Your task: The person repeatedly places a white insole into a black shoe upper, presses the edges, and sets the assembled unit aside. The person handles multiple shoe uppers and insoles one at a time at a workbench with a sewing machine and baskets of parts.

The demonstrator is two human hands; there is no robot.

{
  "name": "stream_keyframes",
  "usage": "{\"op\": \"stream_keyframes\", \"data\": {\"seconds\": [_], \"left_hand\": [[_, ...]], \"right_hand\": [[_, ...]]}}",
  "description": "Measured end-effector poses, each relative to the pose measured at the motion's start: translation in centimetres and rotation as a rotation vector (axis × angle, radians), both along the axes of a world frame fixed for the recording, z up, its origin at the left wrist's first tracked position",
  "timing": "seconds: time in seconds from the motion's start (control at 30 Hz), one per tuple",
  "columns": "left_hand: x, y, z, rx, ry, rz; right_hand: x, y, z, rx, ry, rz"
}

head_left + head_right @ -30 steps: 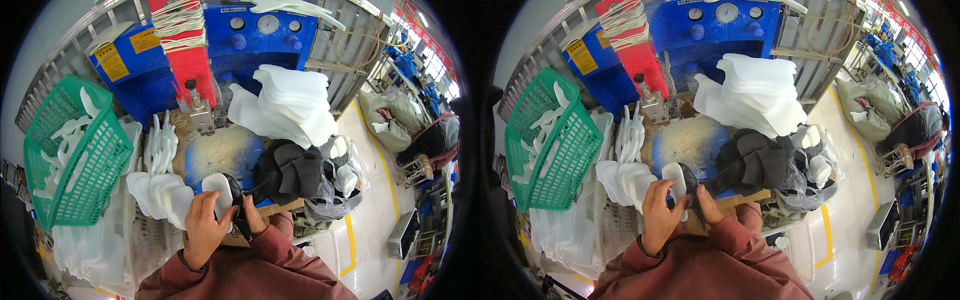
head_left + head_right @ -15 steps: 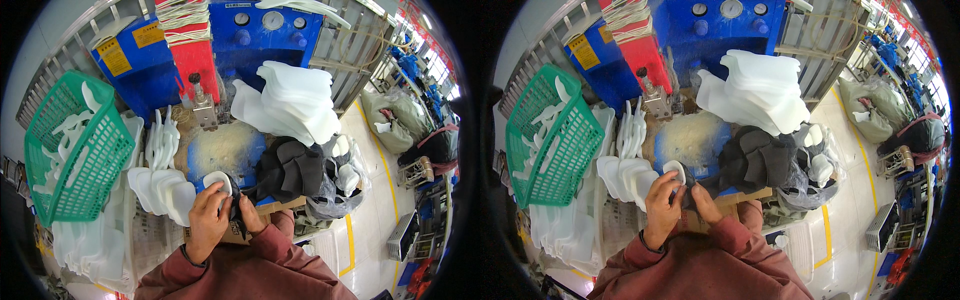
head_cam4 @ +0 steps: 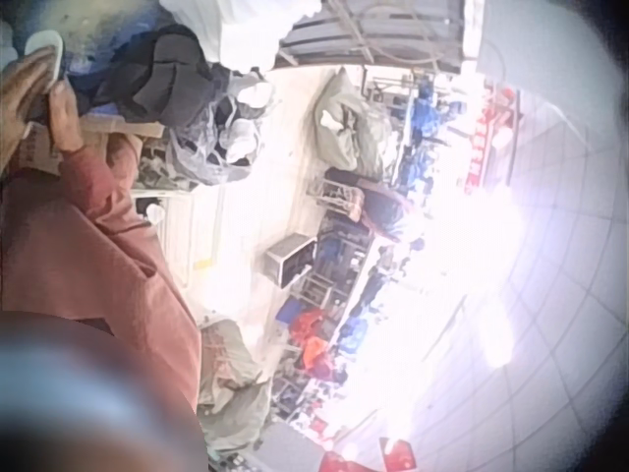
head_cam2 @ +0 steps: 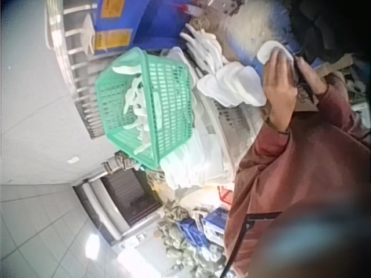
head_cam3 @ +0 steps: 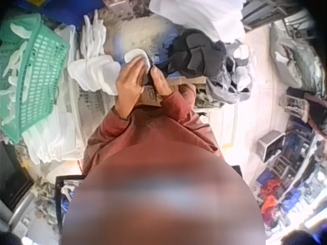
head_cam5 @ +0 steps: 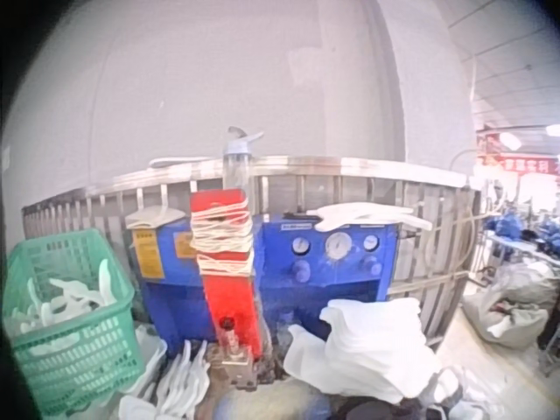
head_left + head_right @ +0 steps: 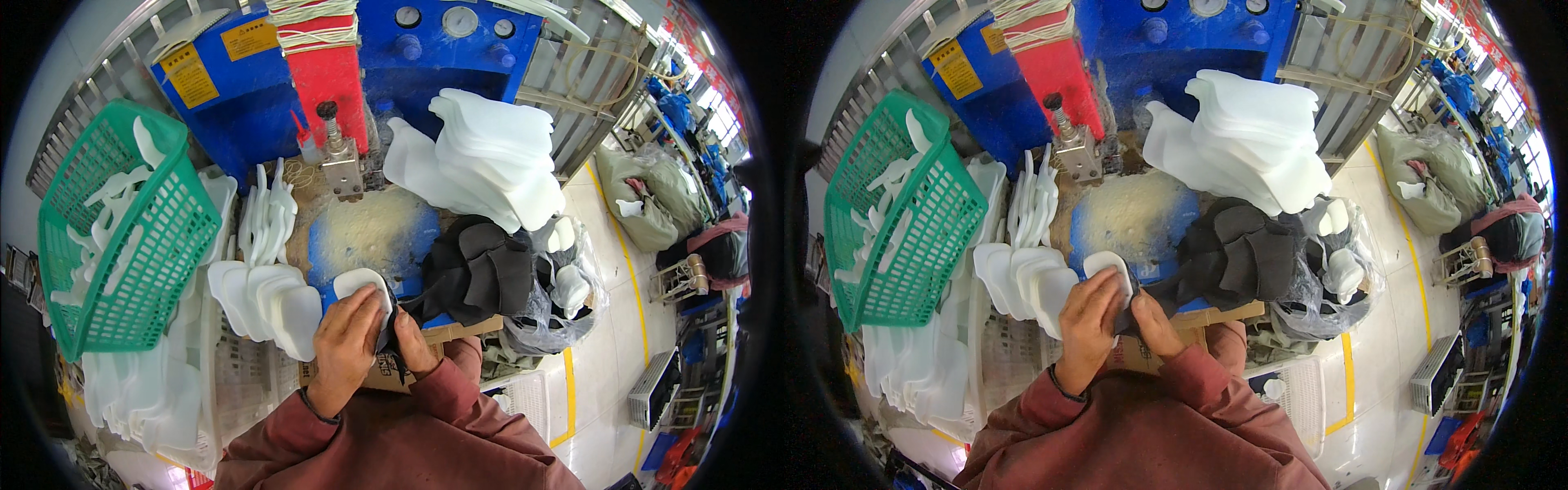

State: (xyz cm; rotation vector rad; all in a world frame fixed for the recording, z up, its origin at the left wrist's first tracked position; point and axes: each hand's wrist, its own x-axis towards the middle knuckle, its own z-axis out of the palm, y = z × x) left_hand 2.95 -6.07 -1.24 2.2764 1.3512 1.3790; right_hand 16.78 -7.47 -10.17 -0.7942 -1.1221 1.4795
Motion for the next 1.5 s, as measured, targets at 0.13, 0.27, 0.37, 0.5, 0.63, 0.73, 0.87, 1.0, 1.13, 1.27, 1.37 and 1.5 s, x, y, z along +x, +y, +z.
{"op": "stream_keyframes", "data": {"seconds": [0.13,0.27,0.37,0.5,0.63,0.73,0.87,1.0,1.13,1.27,1.37,1.5], "left_hand": [[0.1,-0.1,-0.3,0.029,0.026,0.006],[0.1,-0.3,-0.2,0.012,0.014,-0.013],[0.2,-0.2,-0.1,-0.084,0.001,-0.069],[-0.9,-0.2,-0.6,-0.2,-0.286,-0.039],[-3.3,-0.1,-1.9,-0.65,-0.613,0.11],[-3.8,-0.4,-3.1,-0.793,-0.732,0.041],[-3.8,-0.7,-3.5,-0.804,-0.798,-0.019],[-3.0,-0.4,-3.3,-0.769,-0.692,0.068],[-2.5,-0.2,-3.9,-0.689,-0.587,0.124],[-2.4,-0.2,-5.1,-0.665,-0.79,0.019],[-2.0,-0.5,-5.5,-0.86,-0.899,0.041],[-1.5,-0.2,-6.0,-0.831,-1.027,-0.025]], "right_hand": [[0.0,0.3,1.3,0.067,-0.026,0.06],[0.2,0.0,2.6,0.113,-0.152,0.039],[0.2,-0.2,3.4,-0.011,-0.102,0.029],[0.3,0.0,4.0,-0.281,0.347,-0.075],[0.4,0.0,3.9,-0.373,0.626,-0.037],[0.2,-0.3,3.5,-0.357,0.586,-0.026],[0.0,-0.6,3.3,-0.436,0.527,-0.094],[-0.1,-0.8,3.6,-0.403,0.662,-0.08],[-0.3,-1.5,3.8,-0.391,0.606,-0.136],[0.1,-1.8,3.4,-0.392,0.427,-0.182],[0.6,-1.0,2.3,-0.407,0.741,-0.139],[1.4,-1.2,1.4,-0.326,0.807,-0.049]]}}
